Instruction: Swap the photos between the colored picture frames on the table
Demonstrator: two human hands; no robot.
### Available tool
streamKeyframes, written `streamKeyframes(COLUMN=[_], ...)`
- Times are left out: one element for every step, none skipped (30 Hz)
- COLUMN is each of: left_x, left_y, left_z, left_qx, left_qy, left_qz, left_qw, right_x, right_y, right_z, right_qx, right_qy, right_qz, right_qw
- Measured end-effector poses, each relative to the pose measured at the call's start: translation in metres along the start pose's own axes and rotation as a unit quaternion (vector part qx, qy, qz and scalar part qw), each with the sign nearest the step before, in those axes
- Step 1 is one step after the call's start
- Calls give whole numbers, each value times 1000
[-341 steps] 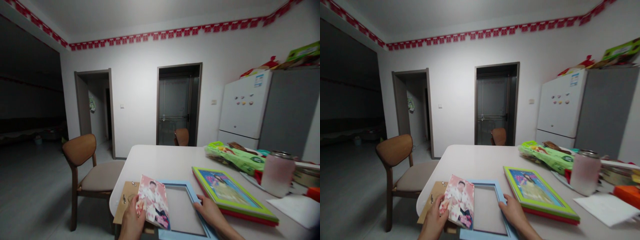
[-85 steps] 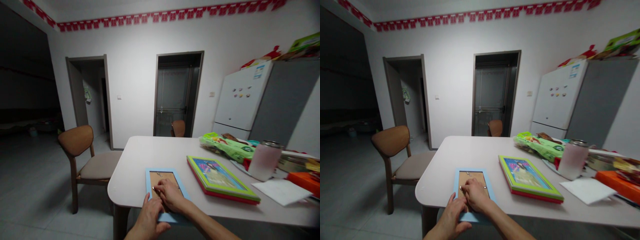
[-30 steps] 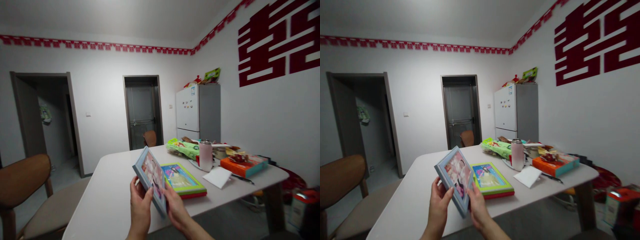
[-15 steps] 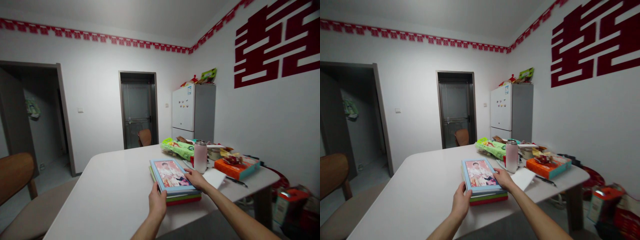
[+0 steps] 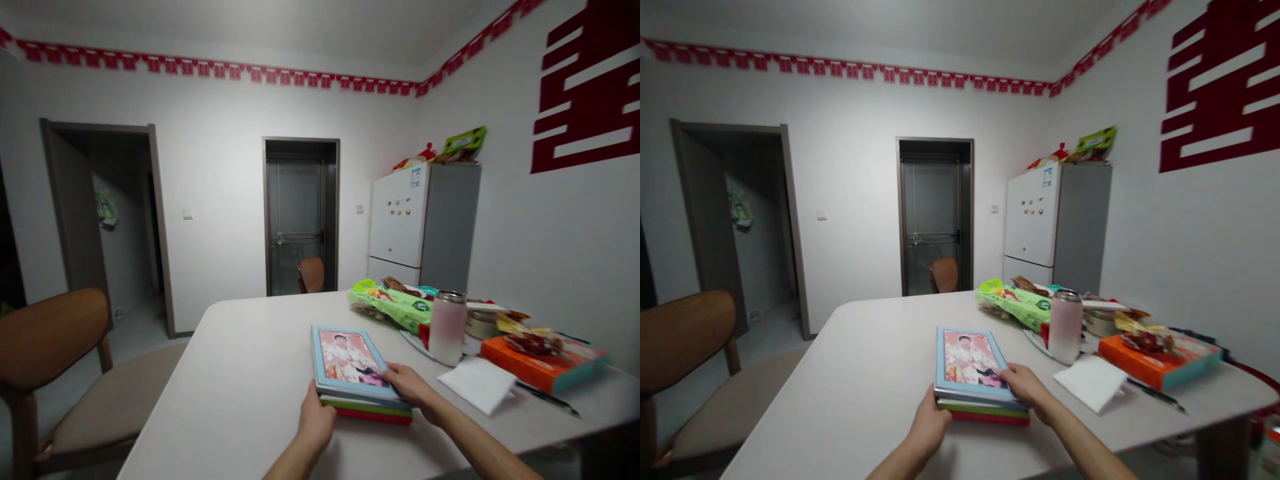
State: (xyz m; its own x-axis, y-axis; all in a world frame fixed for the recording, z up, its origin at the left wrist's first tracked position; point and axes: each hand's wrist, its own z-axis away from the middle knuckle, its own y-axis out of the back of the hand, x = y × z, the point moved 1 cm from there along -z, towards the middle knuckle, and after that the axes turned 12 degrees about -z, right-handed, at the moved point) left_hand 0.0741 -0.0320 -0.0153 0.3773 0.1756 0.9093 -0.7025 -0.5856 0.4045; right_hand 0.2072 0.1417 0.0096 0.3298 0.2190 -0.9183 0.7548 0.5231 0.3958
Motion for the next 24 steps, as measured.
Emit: streamKeyframes(left_x=[-6, -13, -20, -27, -33, -39, -45, -50, -55, -59, -62, -64, -66, -66, -67, -67, -66, -65, -63, -61, -56, -50, -41, -29], left_y=[11, 23, 36, 50, 63, 76, 89, 101, 112, 121, 129, 136, 141, 145, 147, 149, 151, 152, 154, 157, 160, 164, 168, 172], left_z=[-4, -8, -12, -16, -19, -22, -25, -28, -30, -31, -32, -32, -31, -30, -29, -27, -25, -22, -20, -18, -16, -13, -10, -7], left_qx=[13, 27, 42, 57, 72, 87, 102, 116, 130, 143, 154, 163, 171, 177, 181, 184, 187, 192, 199, 210, 224, 238, 251, 262], left_qy=[7, 15, 23, 31, 39, 48, 56, 64, 71, 77, 83, 88, 93, 96, 97, 97, 96, 96, 98, 100, 103, 105, 102, 92], left_qz=[-7, -14, -20, -27, -33, -40, -46, -51, -56, -60, -63, -64, -64, -62, -58, -51, -42, -32, -19, -5, 9, 25, 42, 60], left_qw=[1000, 999, 999, 998, 996, 994, 992, 990, 987, 985, 983, 981, 979, 978, 977, 977, 977, 976, 975, 972, 969, 965, 962, 959], right_x=[-5, -10, -17, -24, -31, -39, -46, -54, -61, -67, -73, -77, -81, -84, -85, -86, -86, -86, -85, -86, -88, -92, -98, -107], right_y=[-14, -29, -44, -60, -76, -91, -105, -119, -131, -142, -152, -159, -166, -170, -173, -175, -175, -174, -172, -169, -167, -164, -162, -160], right_z=[-1, -2, -4, -6, -8, -10, -13, -15, -18, -20, -21, -23, -24, -24, -25, -25, -25, -25, -25, -24, -22, -19, -13, -4], right_qx=[-2, -4, -5, -7, -9, -11, -13, -16, -18, -19, -19, -17, -14, -10, -5, 0, 6, 13, 22, 31, 41, 49, 54, 56], right_qy=[3, 7, 11, 17, 24, 33, 41, 50, 58, 66, 73, 79, 85, 89, 93, 95, 95, 95, 94, 95, 97, 102, 111, 124], right_qz=[-7, -14, -20, -26, -32, -37, -41, -46, -50, -54, -57, -59, -61, -62, -62, -62, -61, -60, -59, -57, -57, -60, -64, -68], right_qw=[1000, 1000, 1000, 999, 999, 999, 998, 998, 997, 996, 996, 995, 994, 994, 994, 994, 994, 994, 994, 993, 993, 992, 990, 988])
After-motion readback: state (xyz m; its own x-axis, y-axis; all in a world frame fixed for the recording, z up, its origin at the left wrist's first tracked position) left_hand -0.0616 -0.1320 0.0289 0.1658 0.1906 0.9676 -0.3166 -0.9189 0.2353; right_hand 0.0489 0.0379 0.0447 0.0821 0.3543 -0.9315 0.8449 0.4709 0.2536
